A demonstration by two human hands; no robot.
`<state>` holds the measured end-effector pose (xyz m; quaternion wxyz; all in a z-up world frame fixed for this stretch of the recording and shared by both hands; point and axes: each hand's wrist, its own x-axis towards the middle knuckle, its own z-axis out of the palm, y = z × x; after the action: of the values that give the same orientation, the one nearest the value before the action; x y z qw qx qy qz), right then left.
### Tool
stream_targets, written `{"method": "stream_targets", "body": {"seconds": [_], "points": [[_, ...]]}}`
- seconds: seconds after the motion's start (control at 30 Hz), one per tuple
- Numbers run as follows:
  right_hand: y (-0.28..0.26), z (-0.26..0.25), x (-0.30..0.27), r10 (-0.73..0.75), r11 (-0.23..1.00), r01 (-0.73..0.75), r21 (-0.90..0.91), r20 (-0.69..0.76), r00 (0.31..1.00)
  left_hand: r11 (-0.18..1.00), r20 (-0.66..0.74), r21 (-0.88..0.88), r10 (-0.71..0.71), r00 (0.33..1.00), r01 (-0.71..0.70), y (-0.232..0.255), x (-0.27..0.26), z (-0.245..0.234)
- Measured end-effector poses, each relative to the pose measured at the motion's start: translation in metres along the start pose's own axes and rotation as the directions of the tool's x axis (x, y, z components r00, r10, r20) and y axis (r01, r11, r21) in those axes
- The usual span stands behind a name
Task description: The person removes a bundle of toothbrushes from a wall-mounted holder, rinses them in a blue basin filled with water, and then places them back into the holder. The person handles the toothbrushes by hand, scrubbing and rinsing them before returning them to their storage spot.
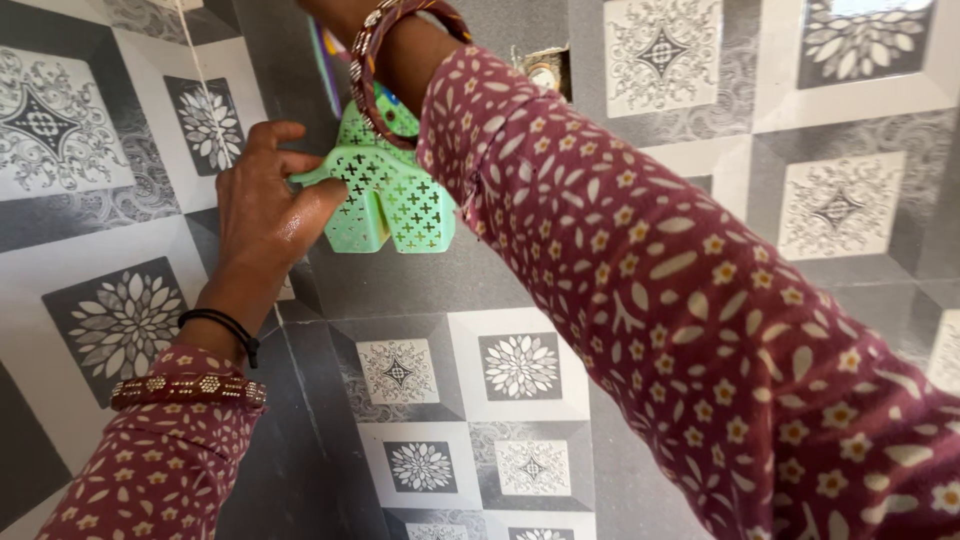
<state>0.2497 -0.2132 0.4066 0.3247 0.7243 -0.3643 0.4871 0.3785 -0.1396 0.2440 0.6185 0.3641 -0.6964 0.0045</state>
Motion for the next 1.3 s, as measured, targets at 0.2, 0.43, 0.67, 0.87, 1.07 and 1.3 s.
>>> {"method": "stream_targets", "body": {"seconds": [0.2,0.43,0.67,0.87,1.07,1.3], "points": [[0.004,0.015,-0.001,0.201,0.973,-0.185,0.137,-0.120,0.972,0.994,-0.072,-0.108,0.012,0.997,-0.020,-0.001,0.007,0.006],[0.008,0.029,-0.052,0.436,0.880,-0.435,0.193,0.037,0.899,0.983,-0.041,-0.165,0.069,0.997,-0.075,-0.014,0.027,0.013],[0.009,0.012,-0.059,0.532,0.794,-0.565,0.225,0.192,0.824,0.931,0.114,-0.347,-0.073,0.991,0.109,-0.022,0.046,0.013],[0.001,0.004,-0.064,0.573,0.793,-0.606,0.060,0.262,0.777,0.823,0.243,-0.462,-0.239,0.940,0.329,-0.033,0.086,0.030],[0.007,0.004,-0.069,0.539,0.812,-0.579,0.069,0.290,0.791,0.842,0.281,-0.407,-0.252,0.926,0.353,-0.027,0.094,0.034],[0.017,-0.002,-0.081,0.590,0.740,-0.637,0.218,0.245,0.769,0.841,0.294,-0.468,-0.139,0.946,0.270,0.010,0.103,0.033]]}}
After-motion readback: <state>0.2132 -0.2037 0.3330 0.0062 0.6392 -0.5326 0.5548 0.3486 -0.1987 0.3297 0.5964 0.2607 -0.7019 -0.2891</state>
